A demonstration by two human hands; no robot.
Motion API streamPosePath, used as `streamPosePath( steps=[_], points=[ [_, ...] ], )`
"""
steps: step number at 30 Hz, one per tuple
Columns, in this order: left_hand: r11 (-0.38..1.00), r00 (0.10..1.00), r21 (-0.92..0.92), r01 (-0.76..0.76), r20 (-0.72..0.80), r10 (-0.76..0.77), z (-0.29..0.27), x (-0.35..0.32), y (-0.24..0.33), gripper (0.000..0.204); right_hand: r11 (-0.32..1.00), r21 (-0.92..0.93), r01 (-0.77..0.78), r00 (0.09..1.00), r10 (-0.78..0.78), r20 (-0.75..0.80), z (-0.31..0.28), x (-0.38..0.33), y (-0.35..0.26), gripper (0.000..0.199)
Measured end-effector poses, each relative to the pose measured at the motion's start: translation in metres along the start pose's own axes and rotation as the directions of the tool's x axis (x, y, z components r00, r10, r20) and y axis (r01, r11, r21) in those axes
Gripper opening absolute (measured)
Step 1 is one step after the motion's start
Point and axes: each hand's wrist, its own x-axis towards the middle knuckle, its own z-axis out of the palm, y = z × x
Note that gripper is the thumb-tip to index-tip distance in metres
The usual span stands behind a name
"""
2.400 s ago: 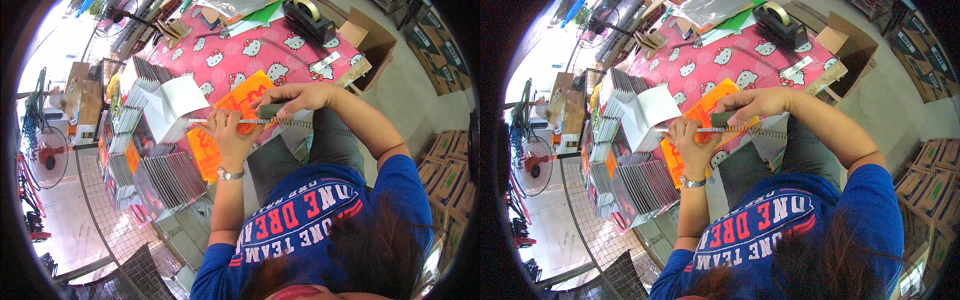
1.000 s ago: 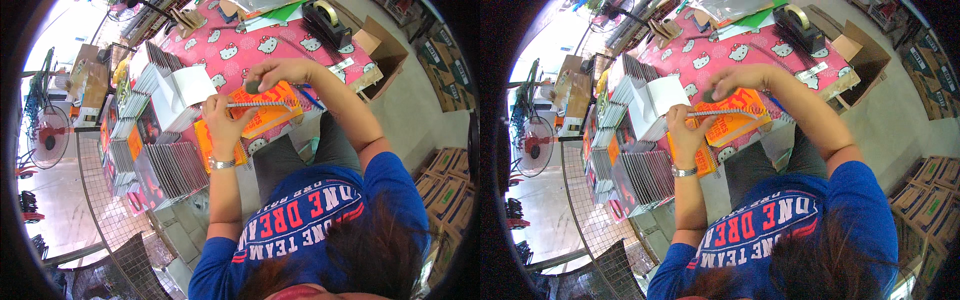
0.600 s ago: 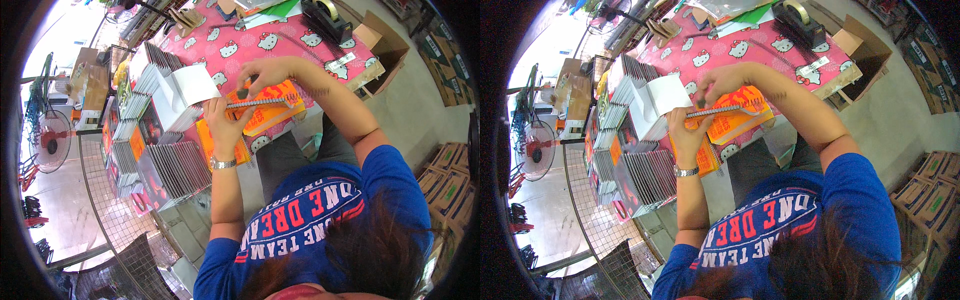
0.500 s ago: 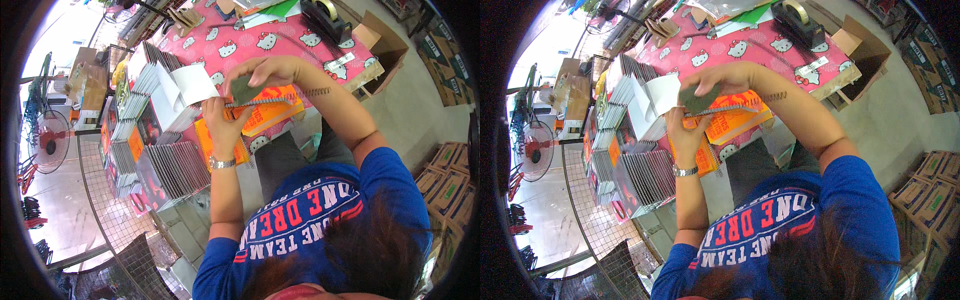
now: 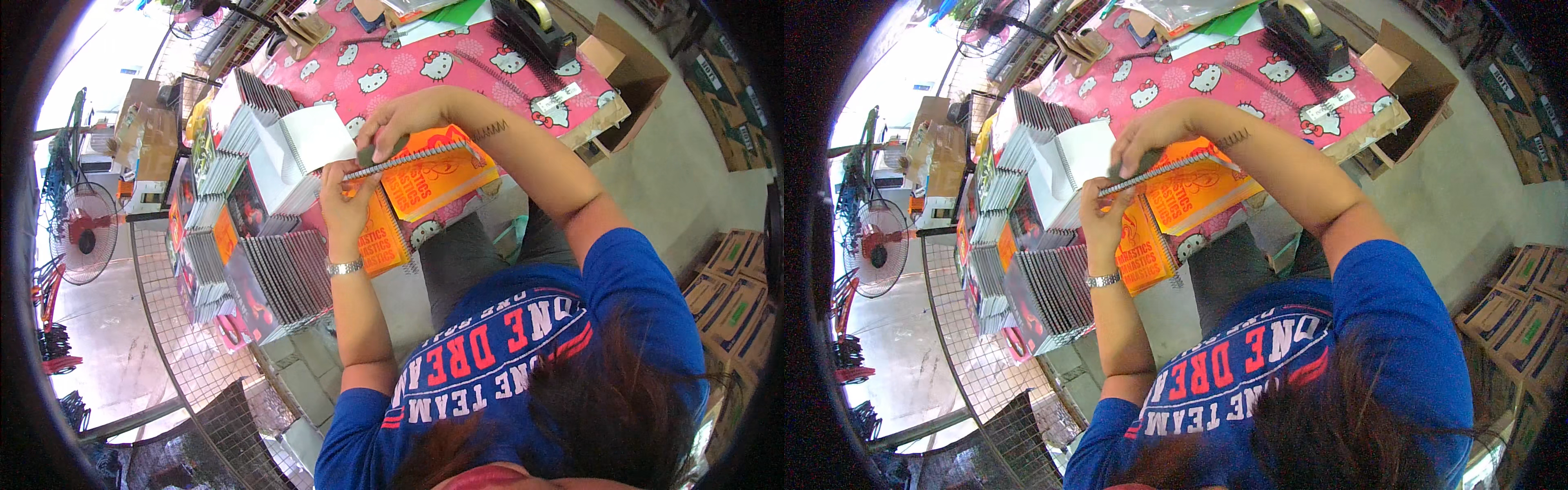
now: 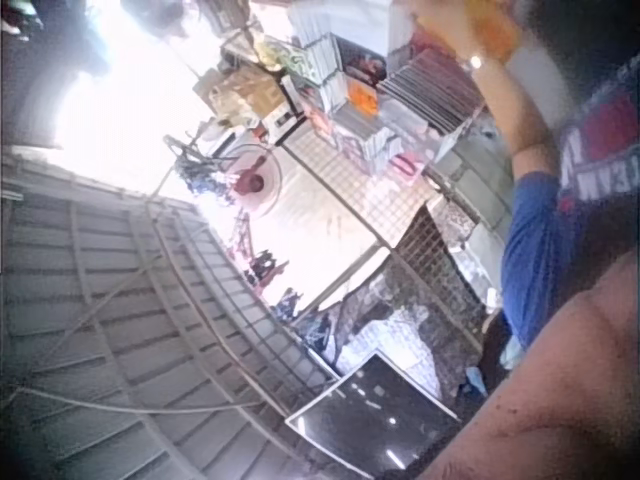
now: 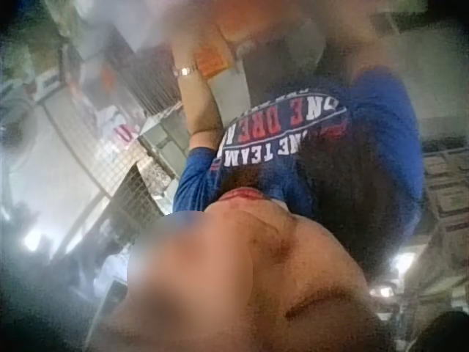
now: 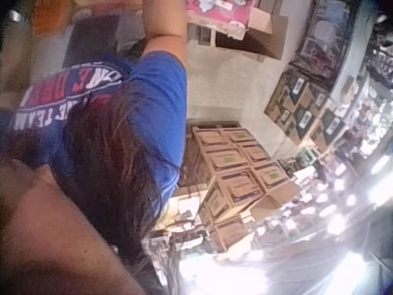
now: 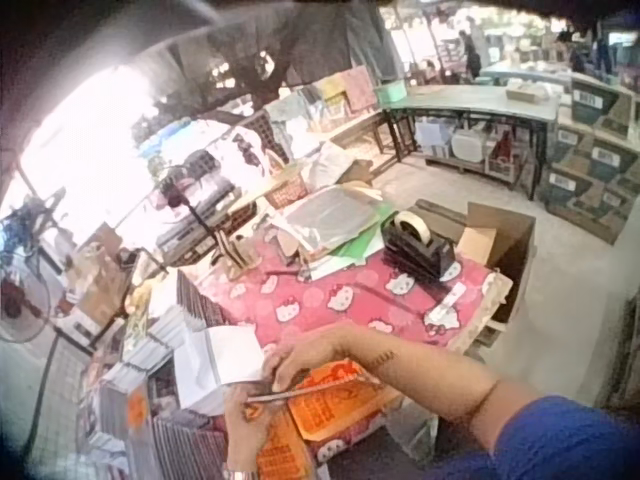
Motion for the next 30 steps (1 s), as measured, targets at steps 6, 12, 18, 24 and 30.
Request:
streamPosePath(
  steps=[6, 12, 18, 24, 30],
  points=[
    [0.784, 0.968, -0.568, 0.249, 0.123, -0.219, 0.007, 0.001, -0.011, 0.02, 0.946, 0.295, 0.136, 0.991, -0.135, -0.024, -0.001, -0.004, 0.002, 0.046],
    [0.712, 0.969, -0.663, 0.231, 0.09, -0.23, 0.01, 0.004, -0.005, 0.02, 0.981, 0.159, 0.113, 0.981, -0.085, -0.176, -0.001, -0.007, 0.018, 0.053],
    [0.778, 0.939, -0.567, 0.269, -0.025, -0.343, 0.014, 0.0, -0.006, 0.018, 0.367, -0.425, -0.828, 0.439, -0.051, -0.897, -0.039, -0.074, 0.094, 0.05],
    [0.791, 0.91, -0.59, 0.162, -0.22, -0.351, 0.025, -0.013, 0.017, 0.016, 0.695, -0.493, -0.524, 0.378, -0.33, -0.865, 0.014, -0.14, 0.141, 0.046],
    [0.791, 0.887, -0.586, 0.174, -0.255, -0.384, 0.035, -0.019, -0.002, 0.018, 0.205, -0.606, -0.769, 0.522, -0.345, -0.78, 0.092, -0.181, 0.146, 0.055]
  ],
)
